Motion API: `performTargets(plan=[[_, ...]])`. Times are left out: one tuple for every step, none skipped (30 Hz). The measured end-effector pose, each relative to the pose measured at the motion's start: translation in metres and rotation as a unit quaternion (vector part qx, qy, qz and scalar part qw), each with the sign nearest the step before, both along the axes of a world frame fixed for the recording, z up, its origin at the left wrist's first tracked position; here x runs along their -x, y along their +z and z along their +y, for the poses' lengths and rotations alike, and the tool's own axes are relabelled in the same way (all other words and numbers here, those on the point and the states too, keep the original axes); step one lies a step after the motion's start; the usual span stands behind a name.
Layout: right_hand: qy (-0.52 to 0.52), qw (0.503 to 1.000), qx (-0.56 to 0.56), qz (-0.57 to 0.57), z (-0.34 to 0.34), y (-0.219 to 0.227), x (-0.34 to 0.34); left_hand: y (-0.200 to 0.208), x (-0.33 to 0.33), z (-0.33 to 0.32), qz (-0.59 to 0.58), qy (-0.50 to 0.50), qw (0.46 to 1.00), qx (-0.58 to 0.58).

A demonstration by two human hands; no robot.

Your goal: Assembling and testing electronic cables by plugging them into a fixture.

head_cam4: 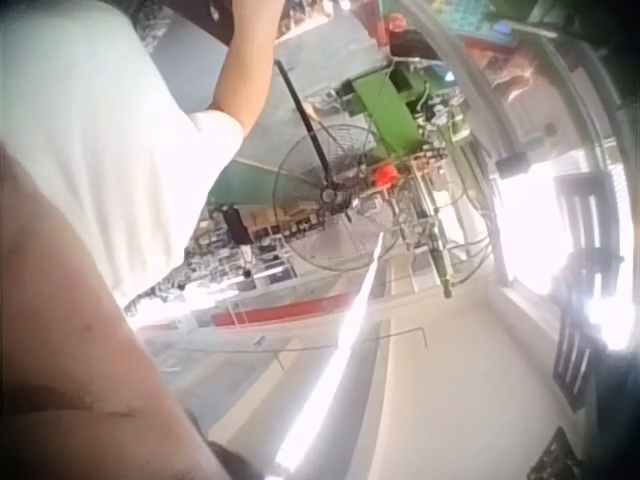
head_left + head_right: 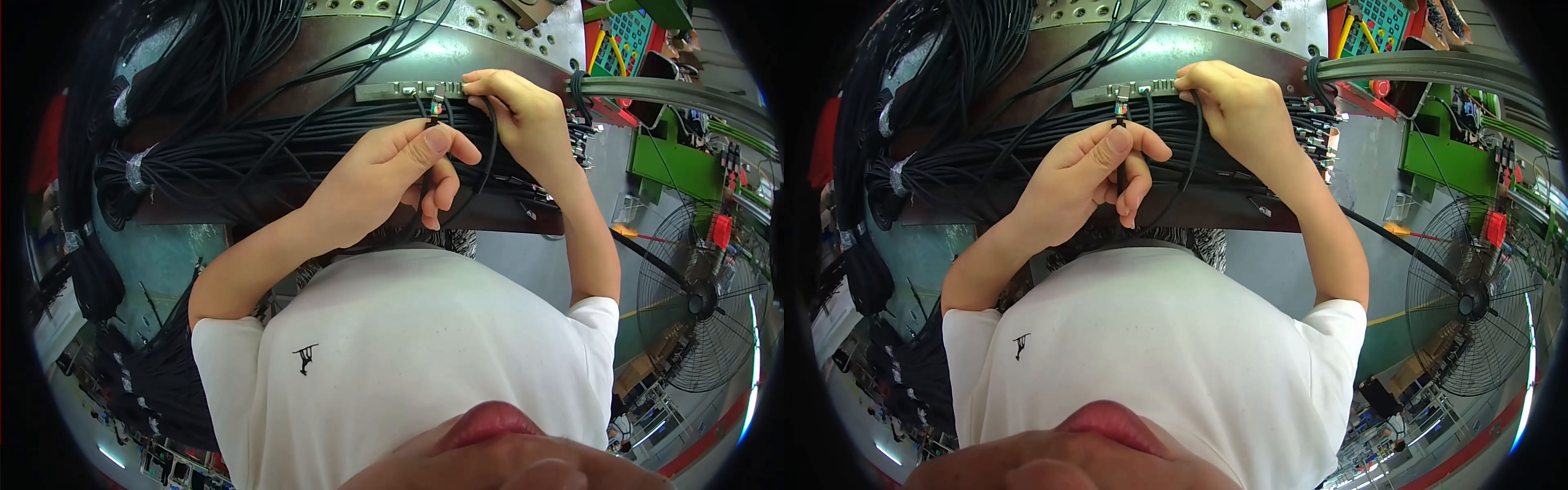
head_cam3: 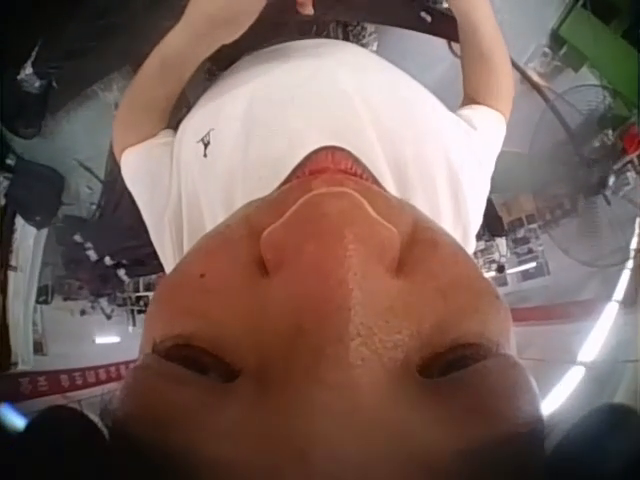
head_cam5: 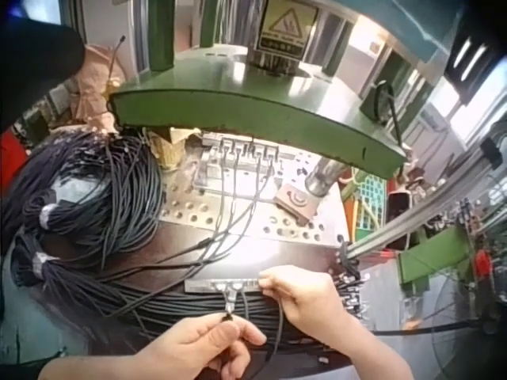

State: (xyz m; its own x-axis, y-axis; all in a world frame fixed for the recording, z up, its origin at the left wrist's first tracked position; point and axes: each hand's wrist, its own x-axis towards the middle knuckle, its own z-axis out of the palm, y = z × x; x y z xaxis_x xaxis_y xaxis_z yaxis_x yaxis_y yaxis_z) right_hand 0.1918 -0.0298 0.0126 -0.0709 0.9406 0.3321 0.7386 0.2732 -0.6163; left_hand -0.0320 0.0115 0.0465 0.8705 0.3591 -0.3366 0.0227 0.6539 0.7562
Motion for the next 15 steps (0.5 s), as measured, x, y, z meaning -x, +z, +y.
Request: performTargets(plan=[[-0.001,1.0,-0.001,-0.001,0.0,0.0,-0.001,-0.001,-0.001,0.001,0.001,-0.002,1.0,0.007],[-0.004,0.999,-0.006,-0.032,0.0,0.001,-0.002,-0.003,-0.002,0.002,-0.004,-0.006,1.0,0.009],[-0.008,0.998,-0.008,-0.061,-0.001,0.003,0.001,-0.002,-0.002,0.002,-0.003,-0.008,1.0,0.01],[-0.016,0.996,0.018,-0.086,0.0,0.006,0.003,0.0,-0.002,0.004,0.004,-0.011,1.0,0.009],[-0.018,0.996,0.02,-0.084,-0.001,0.005,0.005,0.001,-0.001,0.003,0.01,-0.015,1.0,0.007],[-0.021,0.995,0.017,-0.098,-0.001,0.005,0.006,0.001,-0.002,0.003,0.013,-0.01,1.0,0.009],[-0.024,0.993,0.015,-0.111,-0.001,0.005,0.005,0.001,-0.003,0.005,0.012,-0.014,1.0,0.009],[-0.013,0.991,-0.004,-0.134,-0.002,-0.001,0.001,0.001,-0.004,0.008,0.014,-0.016,0.999,0.031],[-0.013,0.991,-0.006,-0.134,-0.002,0.002,-0.001,0.001,-0.005,0.012,0.016,-0.013,0.998,0.051],[-0.011,0.989,-0.056,-0.135,-0.004,0.009,-0.002,0.002,-0.008,0.013,0.022,0.002,0.997,0.075],[-0.01,0.985,-0.106,-0.136,-0.006,0.016,-0.002,0.006,-0.013,0.016,0.022,0.002,0.997,0.074],[-0.009,0.979,-0.155,-0.134,-0.01,0.025,0.006,0.012,-0.018,0.016,0.032,-0.039,0.994,0.095],[0.062,0.971,-0.176,-0.152,-0.007,0.036,0.011,0.019,-0.022,0.016,0.043,-0.079,0.989,0.116],[0.071,0.97,-0.175,-0.151,-0.01,0.036,0.015,0.025,-0.023,0.013,0.052,-0.12,0.986,0.101],[0.077,0.969,-0.179,-0.154,-0.008,0.035,0.014,0.027,-0.023,0.014,0.064,-0.154,0.983,0.071]])
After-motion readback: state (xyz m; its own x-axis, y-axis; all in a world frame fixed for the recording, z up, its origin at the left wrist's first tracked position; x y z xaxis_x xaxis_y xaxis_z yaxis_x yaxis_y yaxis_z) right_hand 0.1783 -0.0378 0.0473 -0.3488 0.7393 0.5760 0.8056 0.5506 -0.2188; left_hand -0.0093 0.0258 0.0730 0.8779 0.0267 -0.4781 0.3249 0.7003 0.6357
